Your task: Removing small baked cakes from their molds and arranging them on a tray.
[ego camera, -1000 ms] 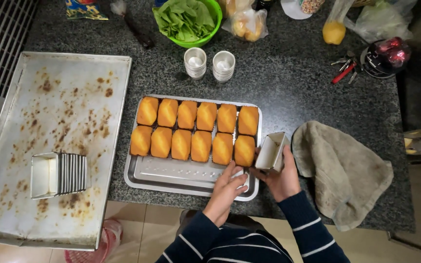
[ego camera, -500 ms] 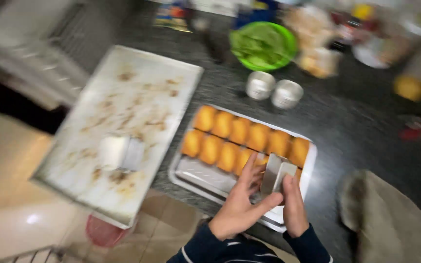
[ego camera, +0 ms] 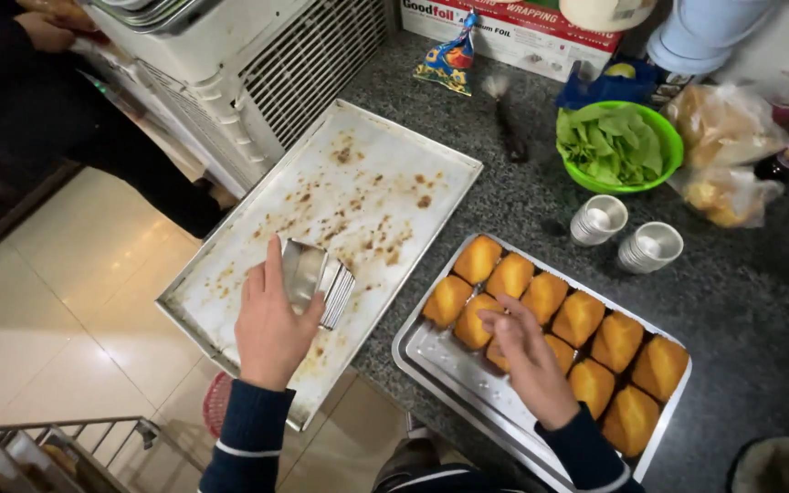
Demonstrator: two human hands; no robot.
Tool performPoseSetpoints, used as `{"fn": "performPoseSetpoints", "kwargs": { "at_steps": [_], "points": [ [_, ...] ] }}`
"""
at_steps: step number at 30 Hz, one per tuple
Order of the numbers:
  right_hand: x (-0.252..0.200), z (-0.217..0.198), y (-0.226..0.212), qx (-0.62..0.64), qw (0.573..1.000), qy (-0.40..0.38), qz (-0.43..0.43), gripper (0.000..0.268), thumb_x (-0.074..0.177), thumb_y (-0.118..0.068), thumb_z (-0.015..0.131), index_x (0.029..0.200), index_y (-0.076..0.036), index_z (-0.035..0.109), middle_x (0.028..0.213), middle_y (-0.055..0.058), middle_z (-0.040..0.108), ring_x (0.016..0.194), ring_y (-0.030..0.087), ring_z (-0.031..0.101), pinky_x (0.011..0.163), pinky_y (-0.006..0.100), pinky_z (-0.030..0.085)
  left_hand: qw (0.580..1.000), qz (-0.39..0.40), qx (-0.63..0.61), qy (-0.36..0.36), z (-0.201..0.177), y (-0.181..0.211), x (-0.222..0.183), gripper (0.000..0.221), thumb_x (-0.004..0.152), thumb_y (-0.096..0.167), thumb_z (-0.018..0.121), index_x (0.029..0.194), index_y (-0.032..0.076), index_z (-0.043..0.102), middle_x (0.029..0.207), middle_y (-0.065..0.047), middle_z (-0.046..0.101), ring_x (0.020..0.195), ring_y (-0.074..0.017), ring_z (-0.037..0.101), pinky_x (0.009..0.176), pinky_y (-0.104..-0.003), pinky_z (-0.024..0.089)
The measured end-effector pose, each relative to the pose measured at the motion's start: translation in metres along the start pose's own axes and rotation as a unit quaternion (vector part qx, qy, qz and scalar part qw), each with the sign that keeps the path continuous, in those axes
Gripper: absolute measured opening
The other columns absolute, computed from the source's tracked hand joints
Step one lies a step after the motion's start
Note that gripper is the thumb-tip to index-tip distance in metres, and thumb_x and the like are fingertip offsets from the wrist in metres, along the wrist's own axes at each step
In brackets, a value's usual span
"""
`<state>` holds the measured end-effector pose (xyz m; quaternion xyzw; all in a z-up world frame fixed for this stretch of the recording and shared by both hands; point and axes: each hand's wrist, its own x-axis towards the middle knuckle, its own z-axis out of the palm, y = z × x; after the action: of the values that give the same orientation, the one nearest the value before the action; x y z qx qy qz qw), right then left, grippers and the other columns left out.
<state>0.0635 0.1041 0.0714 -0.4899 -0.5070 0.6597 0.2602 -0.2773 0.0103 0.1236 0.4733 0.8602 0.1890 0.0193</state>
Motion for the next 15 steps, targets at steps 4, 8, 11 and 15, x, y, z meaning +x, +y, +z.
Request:
{"fn": "performPoseSetpoints", "kwargs": {
  "at_steps": [4, 8, 11, 15],
  "points": [
    [0.013, -0.015, 0.013, 0.012, 0.997, 0.046, 0.059, 0.066, 0.108, -0.044, 0.049, 0.169, -0.019, 0.051, 0.156, 0.007, 0.076, 0.144, 0.022, 0.073, 0.114, 0.043, 0.058, 0.999, 0.005, 0.010, -0.041, 0.025, -0.023, 0.013, 0.109, 0.090, 0.037, 0.082, 0.183, 0.019, 0.029, 0.139, -0.017, 0.063, 0.131, -0.0418, 0.060, 0.097, -0.061, 0.059],
    [0.031, -0.041, 0.054, 0.035, 0.992, 0.122, 0.023, 0.057, 0.109, -0.039, 0.054, 0.162, -0.016, 0.057, 0.147, 0.015, 0.083, 0.128, 0.021, 0.078, 0.100, 0.035, 0.058, 0.996, -0.018, 0.032, -0.085, 0.047, -0.039, 0.019, 0.115, 0.086, 0.052, 0.079, 0.184, 0.023, 0.026, 0.155, -0.018, 0.061, 0.144, -0.0412, 0.057, 0.107, -0.061, 0.056],
    [0.031, -0.056, 0.048, 0.052, 0.985, 0.160, 0.031, 0.055, 0.109, -0.037, 0.056, 0.160, -0.016, 0.061, 0.141, 0.014, 0.086, 0.121, 0.021, 0.081, 0.096, 0.035, 0.059, 0.997, 0.000, 0.034, -0.070, 0.045, -0.028, 0.025, 0.119, 0.084, 0.061, 0.078, 0.184, 0.018, 0.030, 0.161, -0.020, 0.059, 0.147, -0.0435, 0.056, 0.113, -0.061, 0.051],
    [0.038, -0.077, 0.047, 0.079, 0.974, 0.207, 0.042, 0.047, 0.110, -0.037, 0.057, 0.153, -0.021, 0.066, 0.141, 0.017, 0.086, 0.117, 0.027, 0.083, 0.099, 0.038, 0.061, 0.993, 0.108, -0.011, 0.043, 0.051, 0.014, 0.047, 0.101, 0.093, 0.059, 0.074, 0.177, 0.009, 0.047, 0.162, -0.026, 0.061, 0.139, -0.0496, 0.061, 0.111, -0.063, 0.051]
  ]
}}
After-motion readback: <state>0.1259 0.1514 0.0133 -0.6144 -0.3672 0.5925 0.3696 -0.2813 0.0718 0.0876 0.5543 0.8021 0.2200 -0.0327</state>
